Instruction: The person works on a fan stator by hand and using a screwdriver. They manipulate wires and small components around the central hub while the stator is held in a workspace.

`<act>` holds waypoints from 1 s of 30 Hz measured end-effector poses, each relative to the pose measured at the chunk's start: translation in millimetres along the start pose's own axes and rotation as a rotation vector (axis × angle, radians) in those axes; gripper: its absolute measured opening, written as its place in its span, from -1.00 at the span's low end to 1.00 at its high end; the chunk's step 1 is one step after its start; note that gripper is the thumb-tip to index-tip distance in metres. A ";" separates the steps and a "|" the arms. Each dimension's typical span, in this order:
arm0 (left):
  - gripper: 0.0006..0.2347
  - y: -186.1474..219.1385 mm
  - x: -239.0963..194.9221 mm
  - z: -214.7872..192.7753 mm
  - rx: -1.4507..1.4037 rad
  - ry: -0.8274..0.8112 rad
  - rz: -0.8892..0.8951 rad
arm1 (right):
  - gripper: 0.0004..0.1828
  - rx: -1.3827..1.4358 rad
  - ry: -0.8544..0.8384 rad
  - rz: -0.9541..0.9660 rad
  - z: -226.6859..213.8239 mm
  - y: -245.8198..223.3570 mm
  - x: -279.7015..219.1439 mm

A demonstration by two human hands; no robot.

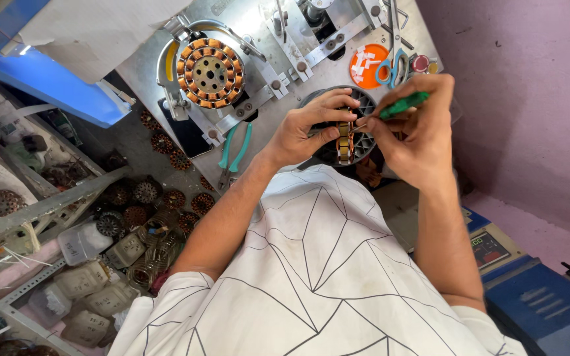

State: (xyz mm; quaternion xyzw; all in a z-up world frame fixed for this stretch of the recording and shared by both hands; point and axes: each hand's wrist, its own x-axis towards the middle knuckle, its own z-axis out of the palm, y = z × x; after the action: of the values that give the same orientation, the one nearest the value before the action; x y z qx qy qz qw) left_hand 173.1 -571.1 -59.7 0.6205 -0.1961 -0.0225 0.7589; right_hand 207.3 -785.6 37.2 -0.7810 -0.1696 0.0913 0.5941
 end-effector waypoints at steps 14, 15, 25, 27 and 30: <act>-0.74 -4.5 1.7 -3.4 -0.183 -0.025 -0.069 | -0.62 0.125 0.437 -0.363 -3.6 24.6 -11.0; -0.74 -5.3 1.1 -3.8 -0.237 -0.019 -0.081 | -0.73 0.163 0.452 -0.234 -15.1 40.5 0.0; -0.73 1.0 5.8 -1.7 -0.368 0.111 -0.172 | -0.79 -0.624 0.172 0.291 -5.6 222.8 71.6; -0.73 -0.2 4.3 0.9 -0.363 0.152 -0.173 | -0.79 -0.730 0.164 0.258 0.6 236.0 74.1; -0.73 1.2 5.3 3.3 -0.336 0.183 -0.159 | -0.81 -0.819 0.154 0.288 5.6 245.5 79.9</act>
State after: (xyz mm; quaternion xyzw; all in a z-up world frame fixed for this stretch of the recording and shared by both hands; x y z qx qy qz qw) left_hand 176.6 -575.3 -56.7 0.4979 -0.0705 -0.0582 0.8624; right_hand 317.7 -808.9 -195.1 -0.9723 -0.0362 0.0400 0.2276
